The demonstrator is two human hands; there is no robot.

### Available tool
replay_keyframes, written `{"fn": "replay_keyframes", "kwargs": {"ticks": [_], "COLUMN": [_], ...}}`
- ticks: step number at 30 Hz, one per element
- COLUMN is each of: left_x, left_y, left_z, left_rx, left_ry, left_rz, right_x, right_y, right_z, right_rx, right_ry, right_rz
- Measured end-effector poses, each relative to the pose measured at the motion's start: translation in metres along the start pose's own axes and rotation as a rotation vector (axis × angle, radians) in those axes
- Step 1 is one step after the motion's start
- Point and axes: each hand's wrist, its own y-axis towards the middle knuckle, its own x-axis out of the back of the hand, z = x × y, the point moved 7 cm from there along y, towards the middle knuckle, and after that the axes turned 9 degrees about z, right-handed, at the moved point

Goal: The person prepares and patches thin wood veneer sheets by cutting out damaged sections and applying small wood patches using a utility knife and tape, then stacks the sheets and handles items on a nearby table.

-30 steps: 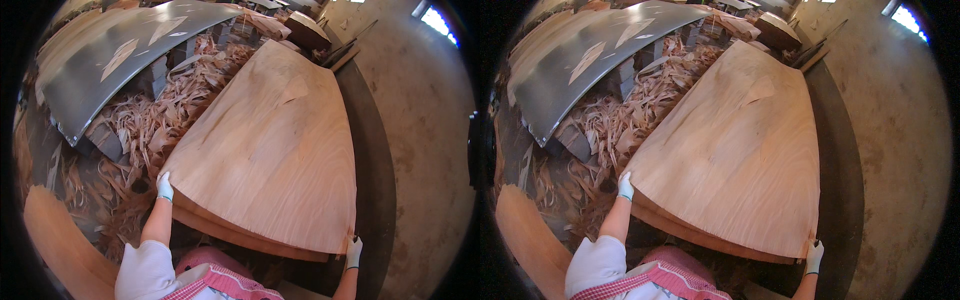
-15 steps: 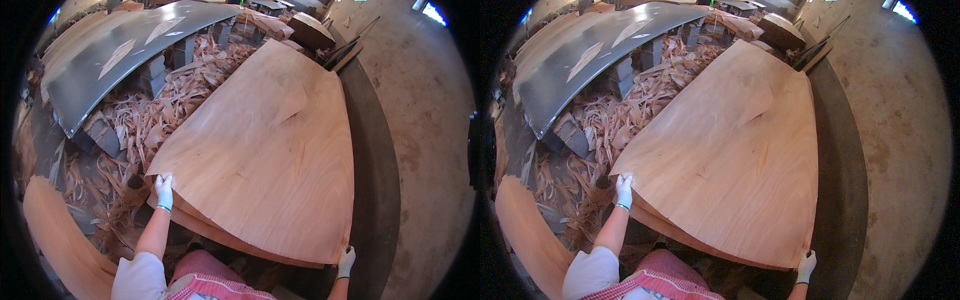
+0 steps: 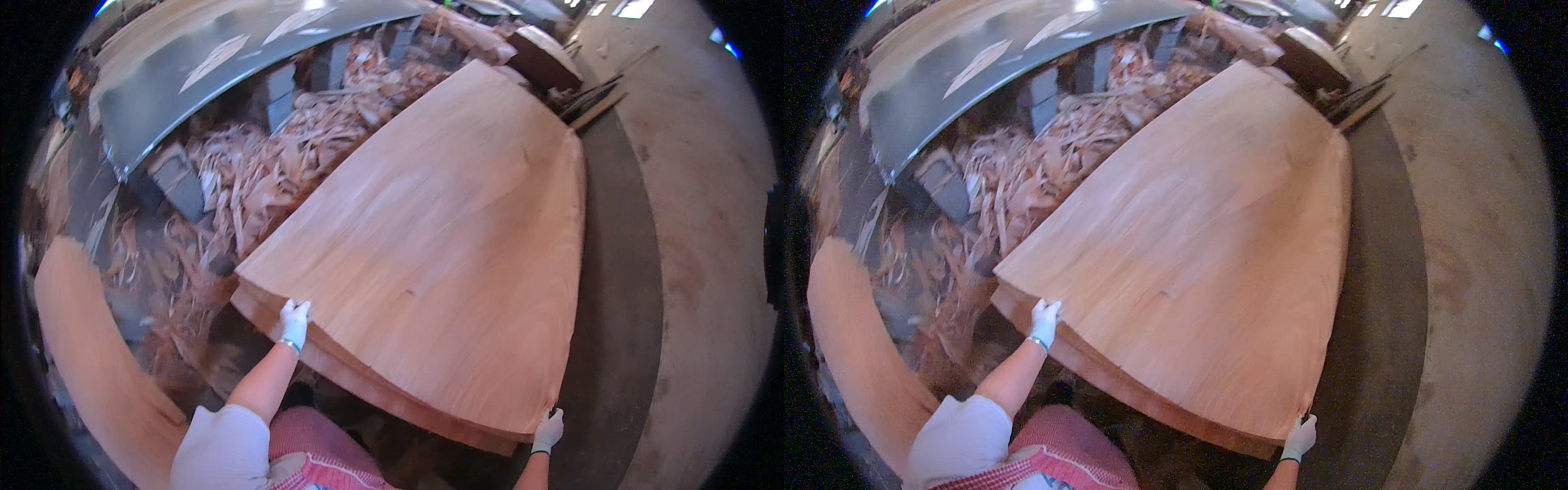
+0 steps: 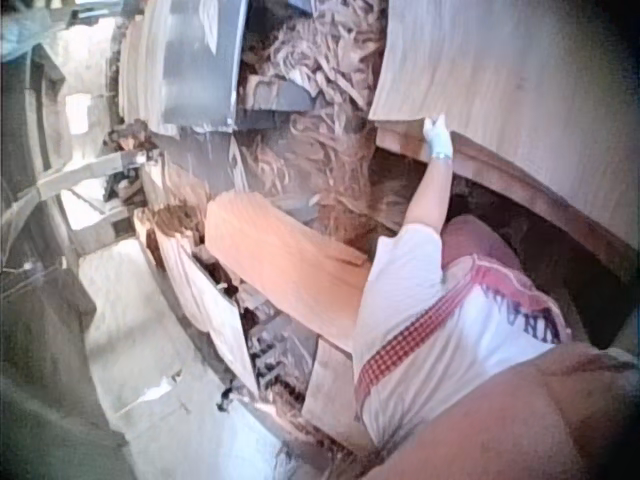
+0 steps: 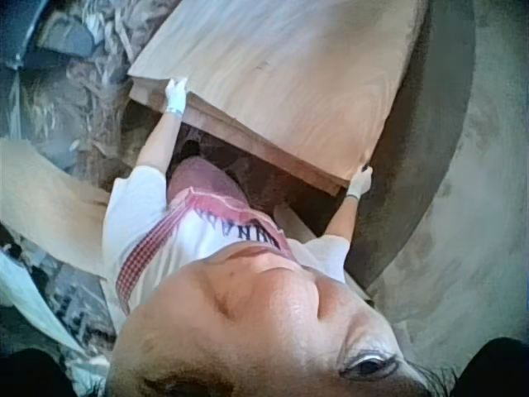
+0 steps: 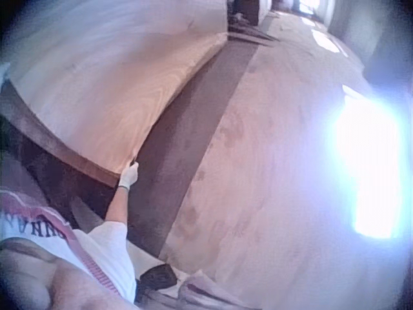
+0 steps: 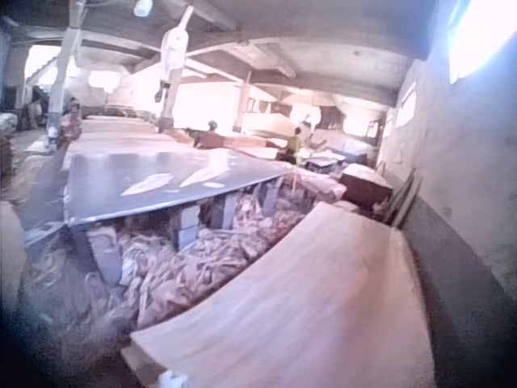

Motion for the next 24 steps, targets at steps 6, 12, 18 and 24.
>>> {"fn": "replay_keyframes", "kwargs": {"ticks": [6, 12, 18, 24], "left_x": [0.048, 0.068, 0.069, 0.084], "left_y": [0.016, 0.025, 0.026, 0.064], "left_z": [0.089, 0.135, 0.129, 0.181], "left_rx": [0.346, 0.5, 0.408, 0.22], "left_ry": [-0.034, 0.004, 0.222, 0.629], "left_rz": [0.059, -0.165, -0.228, -0.162], "right_x": [-0.053, -0.103, -0.149, -0.144], "right_y": [0.014, 0.016, 0.03, 0.015], "right_z": [-0.007, -0.02, -0.047, -0.026], "right_rx": [0.01, 0.028, -0.032, 0.115], "right_ry": [-0.192, -0.325, -0.396, -0.021], "right_rz": [0.074, 0.173, 0.261, 0.328]}}
